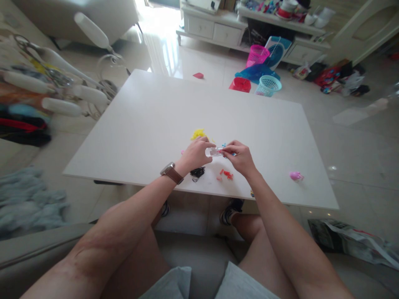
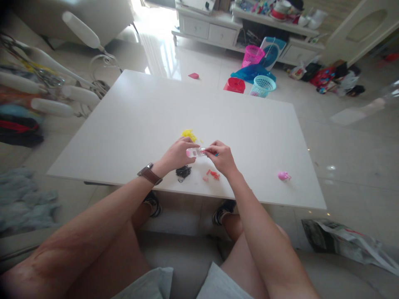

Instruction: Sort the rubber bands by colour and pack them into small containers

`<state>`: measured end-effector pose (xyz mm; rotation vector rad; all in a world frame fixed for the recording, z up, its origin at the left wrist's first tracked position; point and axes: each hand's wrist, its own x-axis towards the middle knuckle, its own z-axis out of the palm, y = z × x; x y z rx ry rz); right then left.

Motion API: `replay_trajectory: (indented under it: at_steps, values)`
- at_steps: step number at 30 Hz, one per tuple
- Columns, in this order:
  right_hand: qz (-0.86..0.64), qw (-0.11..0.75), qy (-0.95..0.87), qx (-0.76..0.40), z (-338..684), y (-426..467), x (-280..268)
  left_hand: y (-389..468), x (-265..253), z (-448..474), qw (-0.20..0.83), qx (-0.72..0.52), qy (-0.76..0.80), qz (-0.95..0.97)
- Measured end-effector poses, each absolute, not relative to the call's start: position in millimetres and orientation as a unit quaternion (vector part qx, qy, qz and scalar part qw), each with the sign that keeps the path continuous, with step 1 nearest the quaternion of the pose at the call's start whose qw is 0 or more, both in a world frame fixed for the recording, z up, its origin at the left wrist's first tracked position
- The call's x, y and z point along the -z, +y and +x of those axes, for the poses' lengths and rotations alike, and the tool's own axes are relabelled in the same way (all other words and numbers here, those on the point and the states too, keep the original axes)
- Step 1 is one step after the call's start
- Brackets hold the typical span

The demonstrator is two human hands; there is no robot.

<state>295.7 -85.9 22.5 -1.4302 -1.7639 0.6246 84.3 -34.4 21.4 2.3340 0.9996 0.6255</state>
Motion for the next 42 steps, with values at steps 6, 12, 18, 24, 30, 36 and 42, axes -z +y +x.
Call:
replay_trajectory:
  at_steps: [6,12,18,24,30,36,42]
  values:
    - [-0.597,0.403,-0.637,-0.274,294,-87,-23,-35,-22,86,0.280,-0.242,0.377,0.849]
    - [-0.612,0.428,-0.593,-0.301,292,-88,-28,-34,-19,87,0.296,-0.254,0.387,0.835]
    - [-0.572,0.481,-0.556,-0.364,288,-89,-34,-34,-21,89,0.313,-0.264,0.385,0.827]
    - [-0.533,0.538,-0.557,-0.341,289,-89,-39,-33,-20,89,0.342,-0.285,0.384,0.809]
    - [-0.594,0.553,-0.521,-0.265,292,-88,-41,-34,-24,92,0.430,-0.353,0.382,0.738]
    - [-0.679,0.397,-0.564,-0.251,308,-85,-28,-30,-27,92,0.468,-0.391,0.395,0.688]
    - [-0.672,0.027,-0.669,-0.317,321,-90,-5,-28,-28,89,0.438,-0.390,0.418,0.694]
